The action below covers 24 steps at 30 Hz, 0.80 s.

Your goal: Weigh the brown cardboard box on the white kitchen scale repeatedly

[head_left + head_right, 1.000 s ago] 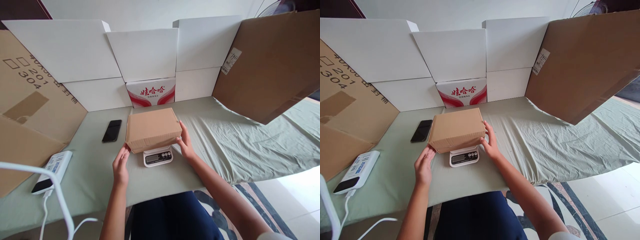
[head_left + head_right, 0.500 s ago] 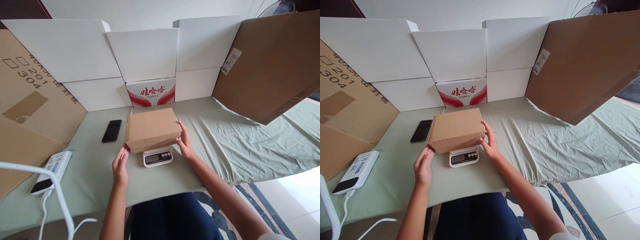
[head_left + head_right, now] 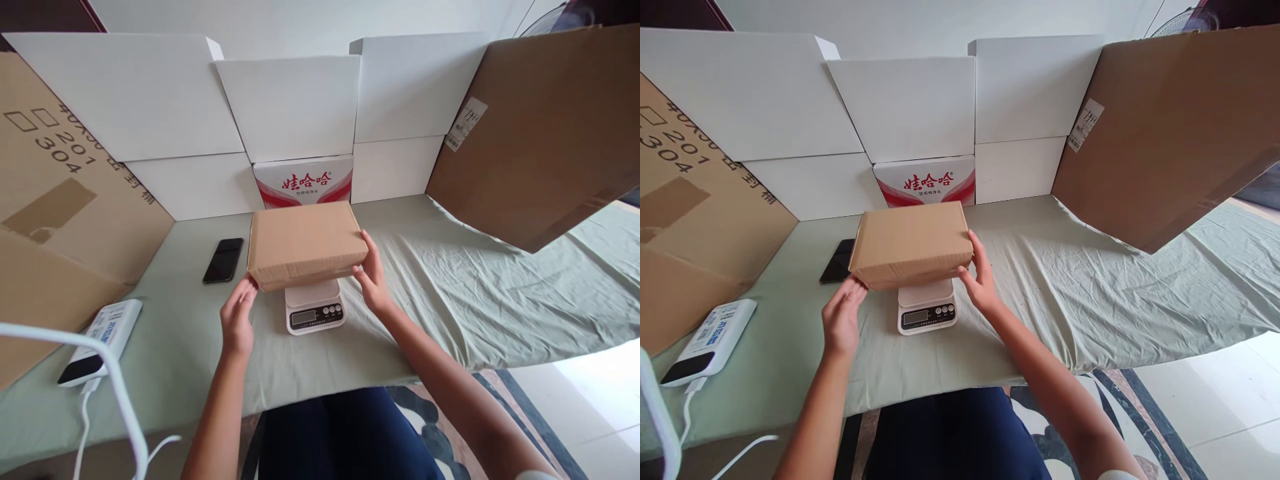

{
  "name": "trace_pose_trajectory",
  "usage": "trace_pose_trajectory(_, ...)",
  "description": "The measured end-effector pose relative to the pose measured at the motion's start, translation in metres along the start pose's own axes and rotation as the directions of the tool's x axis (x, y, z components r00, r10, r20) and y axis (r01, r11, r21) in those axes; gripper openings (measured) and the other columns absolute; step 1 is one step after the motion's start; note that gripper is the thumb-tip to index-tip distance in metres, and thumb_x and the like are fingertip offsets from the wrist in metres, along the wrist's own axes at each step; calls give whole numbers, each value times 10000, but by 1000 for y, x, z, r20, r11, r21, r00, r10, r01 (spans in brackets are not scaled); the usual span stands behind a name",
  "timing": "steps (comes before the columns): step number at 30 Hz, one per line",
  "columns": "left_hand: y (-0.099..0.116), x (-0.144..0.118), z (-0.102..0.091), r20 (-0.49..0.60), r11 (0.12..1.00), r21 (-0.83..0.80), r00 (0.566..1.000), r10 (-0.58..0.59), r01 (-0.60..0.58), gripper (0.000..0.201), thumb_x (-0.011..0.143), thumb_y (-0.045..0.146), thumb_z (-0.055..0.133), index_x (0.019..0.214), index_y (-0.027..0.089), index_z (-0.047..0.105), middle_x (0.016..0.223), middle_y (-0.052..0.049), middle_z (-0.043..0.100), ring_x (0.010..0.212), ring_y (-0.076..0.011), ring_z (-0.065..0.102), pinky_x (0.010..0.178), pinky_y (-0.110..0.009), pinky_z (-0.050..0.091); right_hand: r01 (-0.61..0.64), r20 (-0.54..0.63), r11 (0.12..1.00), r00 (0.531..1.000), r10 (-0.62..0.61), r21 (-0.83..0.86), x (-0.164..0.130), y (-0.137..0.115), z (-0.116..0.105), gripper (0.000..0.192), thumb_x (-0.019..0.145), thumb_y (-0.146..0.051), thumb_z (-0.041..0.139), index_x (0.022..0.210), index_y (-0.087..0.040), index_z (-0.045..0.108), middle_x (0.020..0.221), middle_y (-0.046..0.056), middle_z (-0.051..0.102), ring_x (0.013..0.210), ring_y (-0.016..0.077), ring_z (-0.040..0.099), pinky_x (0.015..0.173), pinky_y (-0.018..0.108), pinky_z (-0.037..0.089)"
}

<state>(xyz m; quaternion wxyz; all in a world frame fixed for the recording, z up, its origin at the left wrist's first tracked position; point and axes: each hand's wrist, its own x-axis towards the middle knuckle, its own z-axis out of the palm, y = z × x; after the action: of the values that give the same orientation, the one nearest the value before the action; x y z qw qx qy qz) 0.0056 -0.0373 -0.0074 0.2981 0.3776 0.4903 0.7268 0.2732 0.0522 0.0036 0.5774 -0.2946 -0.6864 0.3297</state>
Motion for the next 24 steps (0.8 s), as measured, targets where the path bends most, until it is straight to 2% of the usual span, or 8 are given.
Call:
trace_pose_trajectory(4, 2, 50, 21, 34, 997, -60, 998, 52, -50, 484, 806, 420, 710, 1241, 207, 718, 1337, -115, 690, 1304, -283, 608, 1117, -437, 453, 57, -13, 996, 998, -56, 74, 41, 11, 6, 699, 954, -544, 563, 1569, -358, 287, 1644, 26, 346, 1507, 297, 368, 1214, 481, 394)
trace_pose_trajectory(7, -20, 83, 35, 31, 997, -71, 999, 10, -8, 443, 784, 429, 690, 1170, 214, 721, 1262, -94, 718, 1259, -254, 635, 1105, -421, 455, 45, -8, 992, 999, -44, 115, 65, 35, 17, 734, 931, -558, 568, 1567, -327, 284, 1638, 47, 351, 1478, 300, 403, 1195, 482, 416)
trace_pose_trajectory(9, -39, 95, 39, 10, 996, -86, 1000, -28, 29, 445, 763, 437, 688, 1149, 217, 715, 1258, -90, 713, 1246, -240, 640, 1105, -405, 448, -1, -7, 994, 1000, 2, 114, 73, 55, 24, 747, 918, -568, 561, 1562, -302, 292, 1639, 58, 351, 1475, 300, 401, 1198, 483, 411)
trace_pose_trajectory(12, -64, 101, 36, -19, 992, -96, 997, -80, 78, 439, 737, 443, 704, 1118, 225, 718, 1264, -82, 706, 1241, -226, 640, 1102, -379, 444, -63, -3, 993, 998, 63, 100, 73, 77, 32, 765, 903, -564, 561, 1556, -267, 297, 1632, 72, 365, 1480, 291, 399, 1215, 466, 388)
trace_pose_trajectory(14, -73, 101, 33, -29, 991, -96, 995, -100, 97, 418, 733, 444, 713, 1094, 233, 722, 1261, -73, 707, 1236, -219, 640, 1099, -370, 445, -86, 13, 991, 996, 85, 104, 71, 84, 33, 778, 894, -560, 571, 1554, -250, 302, 1634, 80, 366, 1481, 290, 403, 1220, 454, 382)
trace_pose_trajectory(24, -83, 100, 31, 2, 990, -78, 993, -117, 117, 442, 760, 460, 708, 1134, 225, 721, 1278, -93, 695, 1250, -229, 639, 1082, -368, 453, -158, 15, 982, 987, 158, 106, 70, 82, 33, 771, 886, -525, 582, 1555, -254, 311, 1681, 45, 305, 1559, 296, 279, 1293, 494, 245)
